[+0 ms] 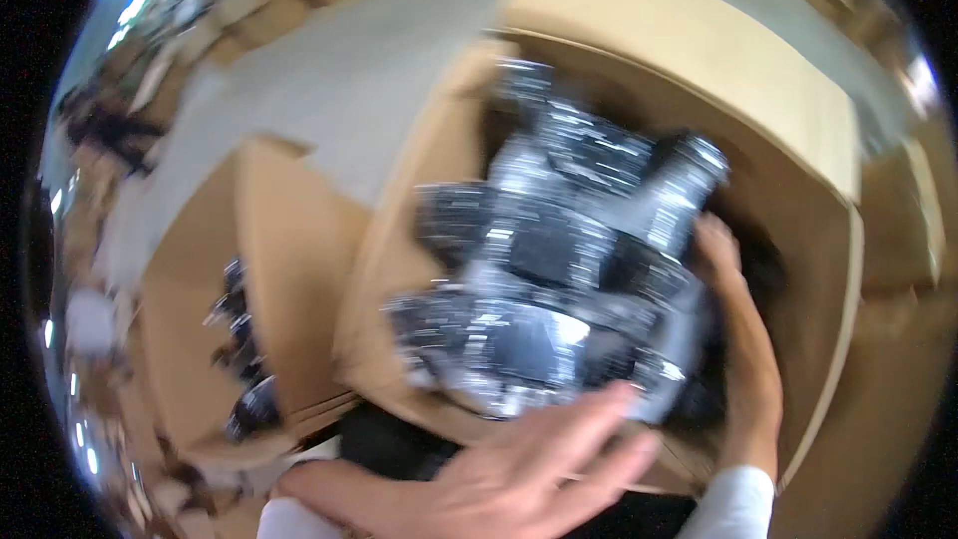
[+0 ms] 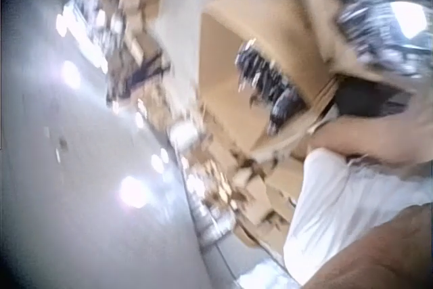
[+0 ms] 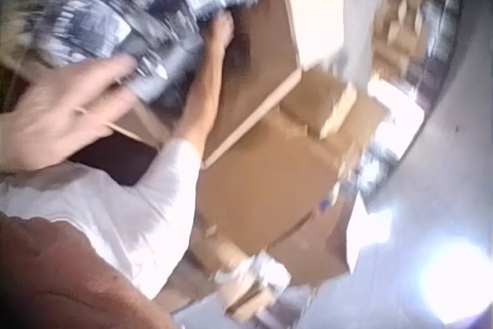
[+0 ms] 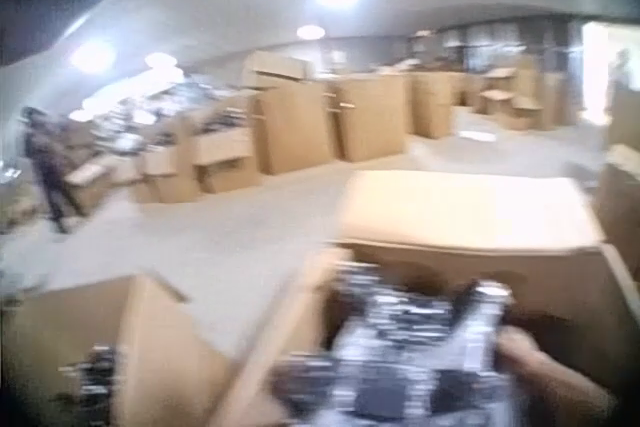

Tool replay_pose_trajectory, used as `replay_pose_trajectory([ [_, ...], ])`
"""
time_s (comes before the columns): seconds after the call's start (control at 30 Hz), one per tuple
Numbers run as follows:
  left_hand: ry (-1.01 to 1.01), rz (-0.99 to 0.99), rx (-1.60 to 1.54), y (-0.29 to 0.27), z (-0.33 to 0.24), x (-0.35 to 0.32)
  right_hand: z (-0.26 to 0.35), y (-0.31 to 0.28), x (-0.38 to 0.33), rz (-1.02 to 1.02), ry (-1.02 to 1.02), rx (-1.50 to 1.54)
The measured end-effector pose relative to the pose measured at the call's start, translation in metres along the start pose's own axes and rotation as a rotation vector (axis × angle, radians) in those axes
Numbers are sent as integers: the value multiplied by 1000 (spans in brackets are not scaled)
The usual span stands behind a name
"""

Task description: The person packages black plastic components into cardboard boxes by hand, using foam sheets for protection.

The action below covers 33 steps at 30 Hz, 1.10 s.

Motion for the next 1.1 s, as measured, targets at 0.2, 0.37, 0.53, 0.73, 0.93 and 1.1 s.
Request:
replay_pose_trajectory([
  [0.2,80,-9,35,-1,5,-26,11,21,-22,-2,-40,-146],
  [0.37,92,-96,283,-118,16,-93,77,-52,-70,298,-254,155],
  [0.53,-662,-154,598,-275,179,-250,50,-131,-190,75,-235,173],
  [0.73,-1287,496,788,-279,277,-535,70,-150,-252,352,136,422],
  [0.93,-1102,273,668,-321,277,-499,86,-195,-278,206,77,470],
  [1.1,-881,-183,465,-370,153,-334,198,-302,-257,35,-110,671],
])
Point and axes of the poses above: each hand's wrist, its own x-axis towards the middle knuckle, its own y-axis out of the palm, z = x × y, the point moved 5 cm from there along x, towards the middle knuckle, and after that the axes turned 1 degree about y, right-handed, at the moved point
